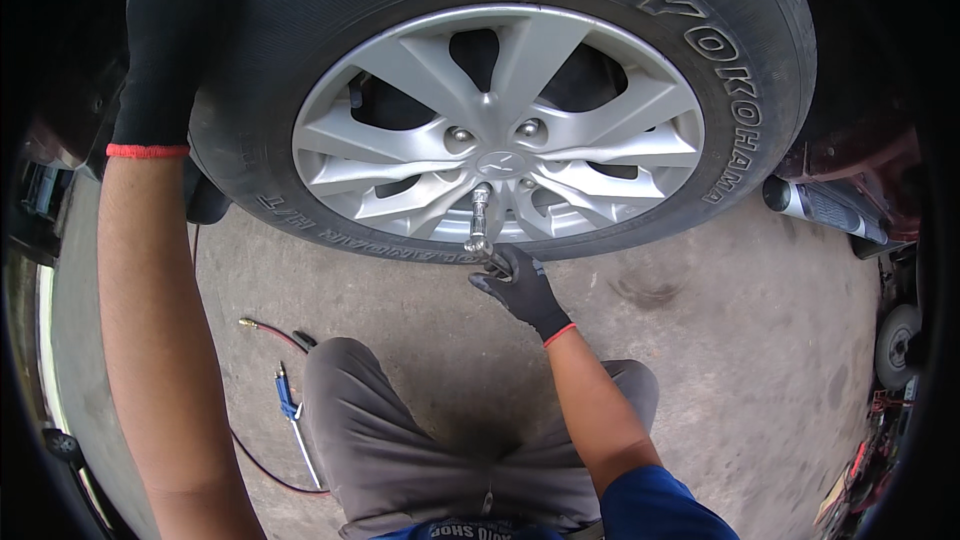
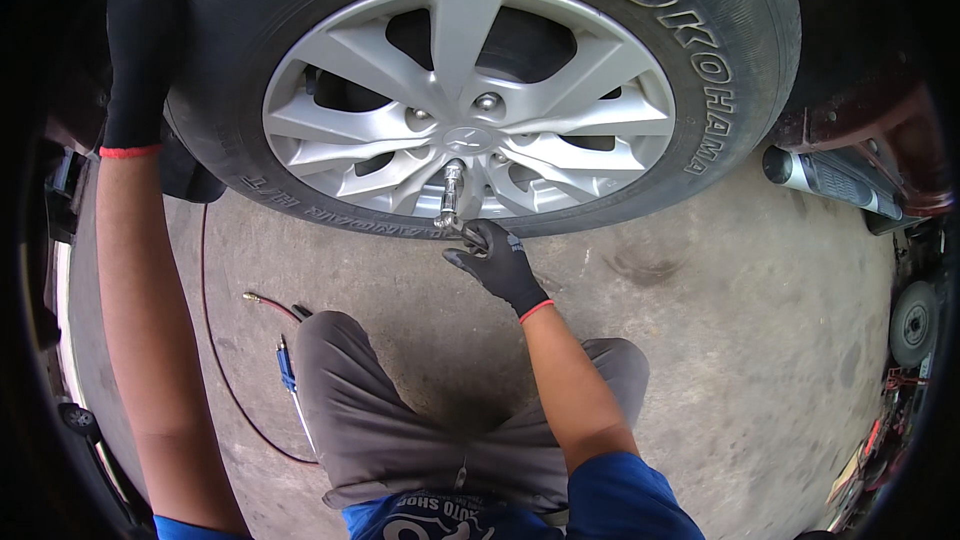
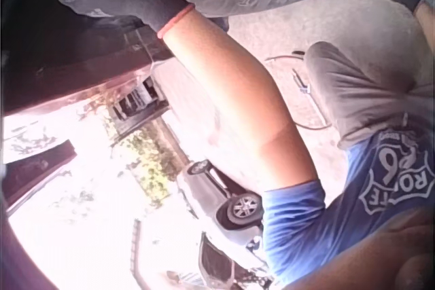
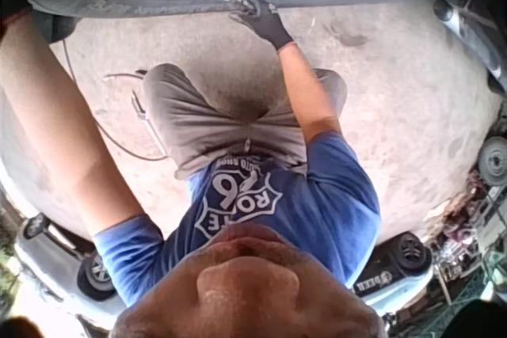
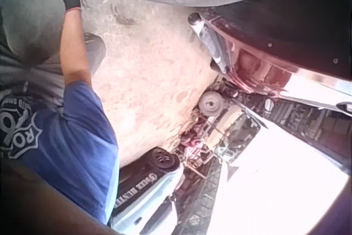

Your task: The person kneels beside a raised vehicle and uses a torque wrench to tighten the lug nuts on a car wheel. They then switch to an impact wrench to further secure the nuts before finishing with the torque wrench again.

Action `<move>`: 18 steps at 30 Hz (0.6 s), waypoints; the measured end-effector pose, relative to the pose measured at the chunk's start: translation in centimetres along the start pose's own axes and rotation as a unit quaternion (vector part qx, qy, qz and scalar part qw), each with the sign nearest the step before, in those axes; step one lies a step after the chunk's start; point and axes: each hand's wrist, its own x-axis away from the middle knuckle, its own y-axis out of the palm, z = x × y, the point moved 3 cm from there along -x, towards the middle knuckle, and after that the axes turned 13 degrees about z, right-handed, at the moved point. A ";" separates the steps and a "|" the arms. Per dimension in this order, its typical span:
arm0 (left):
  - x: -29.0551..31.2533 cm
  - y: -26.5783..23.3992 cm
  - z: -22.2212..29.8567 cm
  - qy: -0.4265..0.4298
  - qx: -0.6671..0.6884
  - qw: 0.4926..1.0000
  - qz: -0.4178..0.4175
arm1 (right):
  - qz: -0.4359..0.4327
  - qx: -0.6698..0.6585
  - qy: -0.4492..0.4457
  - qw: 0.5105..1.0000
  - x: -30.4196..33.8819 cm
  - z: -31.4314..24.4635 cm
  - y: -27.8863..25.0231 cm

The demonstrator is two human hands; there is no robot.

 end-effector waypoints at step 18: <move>0.0 -0.9 -1.3 -0.126 -0.003 0.992 0.027 | -0.134 0.410 -0.240 0.870 2.9 -8.4 -2.8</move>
